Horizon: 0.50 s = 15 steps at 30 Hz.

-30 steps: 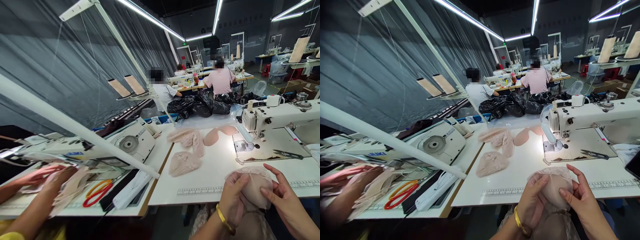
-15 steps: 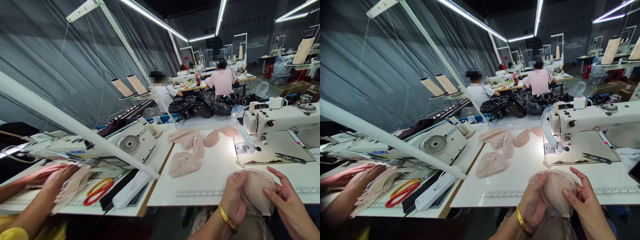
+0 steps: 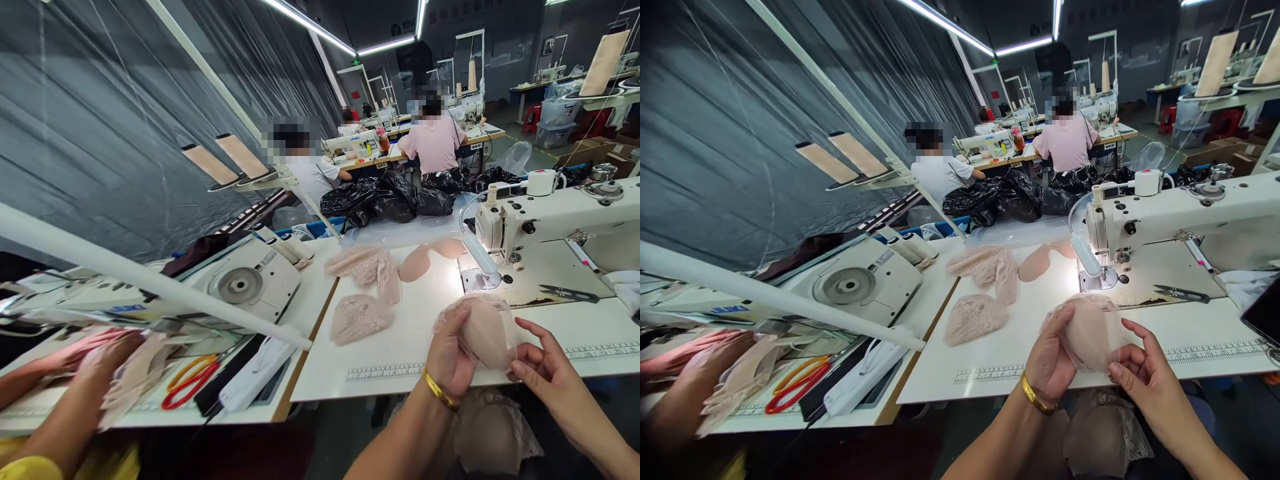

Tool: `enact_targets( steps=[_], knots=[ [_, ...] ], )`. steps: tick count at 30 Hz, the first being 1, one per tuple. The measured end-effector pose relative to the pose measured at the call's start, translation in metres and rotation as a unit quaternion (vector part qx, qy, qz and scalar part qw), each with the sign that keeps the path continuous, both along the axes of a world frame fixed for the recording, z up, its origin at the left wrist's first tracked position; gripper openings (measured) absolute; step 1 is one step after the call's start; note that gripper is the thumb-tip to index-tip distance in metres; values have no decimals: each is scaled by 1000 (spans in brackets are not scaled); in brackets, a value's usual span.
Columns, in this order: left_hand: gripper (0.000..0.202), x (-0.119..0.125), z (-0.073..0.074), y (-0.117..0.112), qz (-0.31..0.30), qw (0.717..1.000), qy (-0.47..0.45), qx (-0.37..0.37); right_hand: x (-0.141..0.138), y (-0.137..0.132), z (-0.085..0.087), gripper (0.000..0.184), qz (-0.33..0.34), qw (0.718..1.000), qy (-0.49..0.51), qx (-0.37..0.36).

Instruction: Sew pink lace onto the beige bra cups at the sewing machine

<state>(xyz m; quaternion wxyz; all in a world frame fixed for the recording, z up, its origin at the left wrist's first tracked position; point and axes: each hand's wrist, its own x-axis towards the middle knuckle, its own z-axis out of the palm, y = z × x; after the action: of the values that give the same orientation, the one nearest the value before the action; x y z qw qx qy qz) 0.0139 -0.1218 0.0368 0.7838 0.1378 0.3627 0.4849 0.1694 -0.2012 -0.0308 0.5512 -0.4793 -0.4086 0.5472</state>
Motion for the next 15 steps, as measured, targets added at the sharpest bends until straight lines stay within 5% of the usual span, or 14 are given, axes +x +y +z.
enact_targets(
  steps=[5,9,15],
  knots=[
    [42,-2,1,7,43,999,21,14,-5,-4,-2,71,-23,1000,-6,4],
    [41,-9,1,14,70,996,35,33,13,-13,-14,49,-16,998,-55,3],
    [35,-7,2,18,91,995,15,25,38,-8,-9,45,88,982,-164,-13]
  ],
)
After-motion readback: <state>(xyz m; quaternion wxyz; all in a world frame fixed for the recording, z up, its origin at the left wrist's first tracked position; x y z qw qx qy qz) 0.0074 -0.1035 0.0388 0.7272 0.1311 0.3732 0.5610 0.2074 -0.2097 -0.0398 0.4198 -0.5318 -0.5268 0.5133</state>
